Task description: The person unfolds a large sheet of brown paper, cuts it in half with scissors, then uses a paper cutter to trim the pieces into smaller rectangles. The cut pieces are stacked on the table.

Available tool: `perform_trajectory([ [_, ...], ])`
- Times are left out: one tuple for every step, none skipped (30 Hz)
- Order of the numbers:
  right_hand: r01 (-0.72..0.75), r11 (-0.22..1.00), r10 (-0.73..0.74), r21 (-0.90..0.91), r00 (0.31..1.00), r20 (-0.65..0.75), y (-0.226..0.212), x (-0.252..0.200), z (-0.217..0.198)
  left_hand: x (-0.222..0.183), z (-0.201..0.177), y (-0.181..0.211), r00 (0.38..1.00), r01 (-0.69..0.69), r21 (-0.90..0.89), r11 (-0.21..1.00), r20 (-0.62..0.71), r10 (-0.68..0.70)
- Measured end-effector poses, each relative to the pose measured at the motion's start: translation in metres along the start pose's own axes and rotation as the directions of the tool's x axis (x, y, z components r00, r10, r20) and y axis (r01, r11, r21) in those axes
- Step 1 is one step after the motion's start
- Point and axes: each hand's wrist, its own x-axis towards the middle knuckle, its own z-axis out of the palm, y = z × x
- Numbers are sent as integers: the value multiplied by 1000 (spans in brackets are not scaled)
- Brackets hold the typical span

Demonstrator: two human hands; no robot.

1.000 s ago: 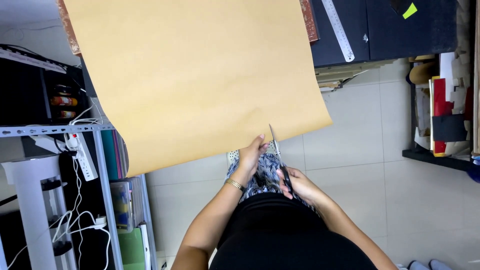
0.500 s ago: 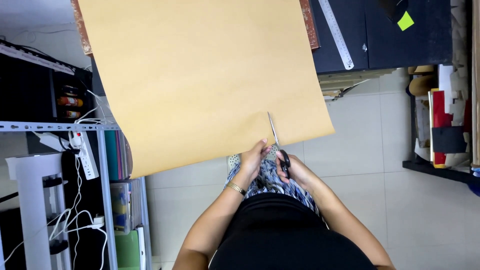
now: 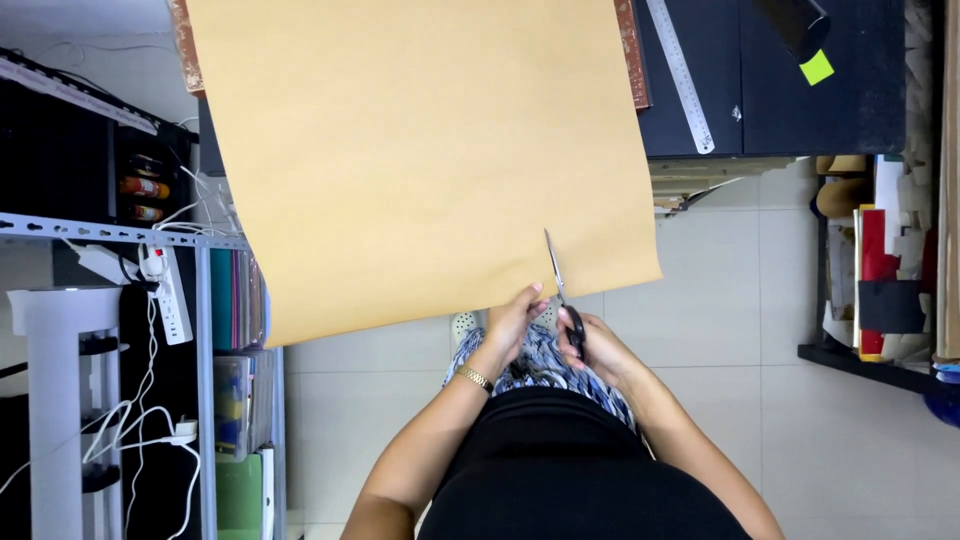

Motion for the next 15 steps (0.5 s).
perform_trajectory([
  [12,1000,-12,7,1000,-1,-4,2,1,-2,2,-1,1000,-2,2,1000,2,2],
  [22,1000,-22,15,1000,-1,-8,3,1,-4,4,-2,1000,-4,4,1000,2,4],
  [23,1000,-23,14,1000,2,-10,6,2,-11,7,2,1000,-7,3,1000,1,7],
  [23,1000,-23,16,1000,8,-12,9,3,-17,10,7,1000,-15,4,1000,2,15],
  [23,1000,-23,18,1000,15,-14,12,4,-24,12,12,1000,-22,5,1000,3,22],
  [29,999,-29,16,999,18,-15,14,4,-22,12,11,1000,-29,5,1000,5,29],
  [17,1000,-18,19,1000,19,-16,16,4,-20,13,11,999,-30,1,1000,14,30],
  [2,1000,-2,22,1000,20,-16,16,3,-20,12,9,999,-28,-3,1000,20,28],
  [4,1000,-4,20,1000,22,-15,19,2,-19,12,9,999,-32,-4,999,20,32],
  [22,1000,-22,9,999,28,-13,21,-1,-18,13,9,999,-36,-12,999,23,37],
  [40,999,-40,-1,999,34,-12,24,-3,-16,13,10,999,-41,-21,999,26,41],
  [43,999,-43,-3,998,36,-12,22,-3,-14,11,6,999,-44,-21,999,27,44],
  [44,999,-44,-2,998,38,-12,21,-3,-13,9,3,999,-43,-21,999,28,43],
  [44,999,-44,0,998,41,-13,20,-3,-10,7,1,999,-42,-21,999,28,42],
  [46,999,-46,-1,998,43,-15,20,-3,-10,7,-1,999,-45,-21,999,29,45],
])
